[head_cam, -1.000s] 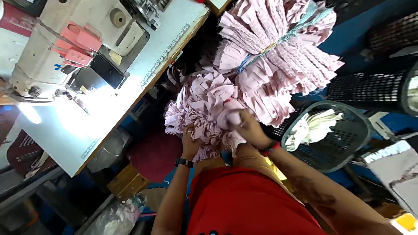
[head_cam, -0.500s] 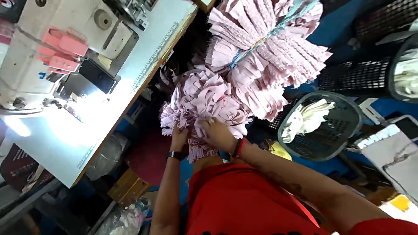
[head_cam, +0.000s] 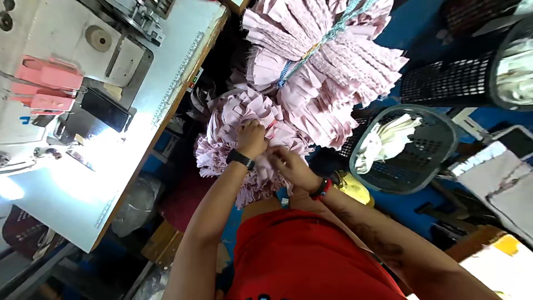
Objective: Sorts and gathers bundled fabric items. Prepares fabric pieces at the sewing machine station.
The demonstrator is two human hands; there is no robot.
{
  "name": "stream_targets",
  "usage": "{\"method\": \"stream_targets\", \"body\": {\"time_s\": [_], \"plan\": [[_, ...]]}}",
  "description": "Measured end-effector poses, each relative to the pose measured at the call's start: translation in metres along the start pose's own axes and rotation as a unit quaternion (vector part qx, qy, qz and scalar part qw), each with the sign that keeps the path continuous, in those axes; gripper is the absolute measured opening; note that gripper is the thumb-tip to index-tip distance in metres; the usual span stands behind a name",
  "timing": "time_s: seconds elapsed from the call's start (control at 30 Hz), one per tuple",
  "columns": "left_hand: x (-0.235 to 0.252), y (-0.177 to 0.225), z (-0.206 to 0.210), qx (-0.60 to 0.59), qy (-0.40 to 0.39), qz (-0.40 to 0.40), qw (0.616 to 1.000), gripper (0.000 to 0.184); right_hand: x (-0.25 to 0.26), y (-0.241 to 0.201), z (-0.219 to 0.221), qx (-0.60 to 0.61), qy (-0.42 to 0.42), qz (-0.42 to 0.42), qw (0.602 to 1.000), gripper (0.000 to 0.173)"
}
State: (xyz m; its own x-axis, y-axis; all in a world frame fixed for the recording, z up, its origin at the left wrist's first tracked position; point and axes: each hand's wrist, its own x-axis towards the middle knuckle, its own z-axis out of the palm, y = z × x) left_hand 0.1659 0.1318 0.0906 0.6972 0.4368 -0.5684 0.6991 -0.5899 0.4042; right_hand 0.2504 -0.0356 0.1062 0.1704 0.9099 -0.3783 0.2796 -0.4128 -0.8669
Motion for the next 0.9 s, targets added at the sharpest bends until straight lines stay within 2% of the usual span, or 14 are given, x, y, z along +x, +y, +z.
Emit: {"method": "stream_targets", "body": {"time_s": [0.07,0.1,0.17,0.23,0.3,0.37,0.47,0.6,0.67,0.7,0.83,0.9], "plan": [[-0.002,-0.007,-0.002,-0.042,0.033,-0.045,0.998,0.027,0.017,0.015,-0.010,-0.012,0.063,0.038,0.997,0.032],[-0.003,-0.009,-0.001,-0.058,0.055,-0.069,0.994,0.028,0.026,0.022,-0.012,-0.025,0.069,0.041,0.996,0.033],[-0.007,-0.006,0.004,-0.076,0.097,-0.095,0.988,0.029,0.035,0.025,-0.010,-0.027,0.025,0.019,0.999,0.033],[-0.014,0.000,0.013,-0.085,0.134,-0.087,0.983,0.027,0.032,0.020,-0.005,-0.016,-0.034,-0.017,0.999,0.029],[-0.023,0.008,0.023,-0.108,0.167,-0.050,0.979,0.027,0.023,0.018,-0.011,-0.004,-0.057,-0.027,0.998,0.023],[-0.030,0.021,0.027,-0.108,0.170,0.024,0.979,0.024,0.021,0.022,-0.026,0.033,-0.025,0.021,0.999,0.023],[-0.032,0.037,0.037,-0.068,0.095,0.078,0.990,0.028,0.029,0.028,-0.038,0.053,0.051,0.104,0.992,0.031],[-0.026,0.029,0.046,-0.045,0.001,0.128,0.991,0.022,0.061,0.035,-0.042,0.045,0.001,0.160,0.986,0.037],[-0.026,0.024,0.045,-0.063,0.036,0.137,0.988,0.019,0.073,0.052,-0.041,0.018,-0.026,0.152,0.988,0.041],[-0.027,0.024,0.043,-0.068,0.060,0.116,0.989,0.021,0.074,0.058,-0.040,0.019,-0.022,0.143,0.989,0.040],[-0.013,0.016,0.043,-0.053,0.100,-0.057,0.992,0.055,0.066,0.068,-0.032,0.039,0.016,0.139,0.989,0.039],[-0.003,0.018,0.047,-0.056,0.130,-0.088,0.986,0.043,0.060,0.070,-0.027,0.053,0.037,0.135,0.989,0.034]]}}
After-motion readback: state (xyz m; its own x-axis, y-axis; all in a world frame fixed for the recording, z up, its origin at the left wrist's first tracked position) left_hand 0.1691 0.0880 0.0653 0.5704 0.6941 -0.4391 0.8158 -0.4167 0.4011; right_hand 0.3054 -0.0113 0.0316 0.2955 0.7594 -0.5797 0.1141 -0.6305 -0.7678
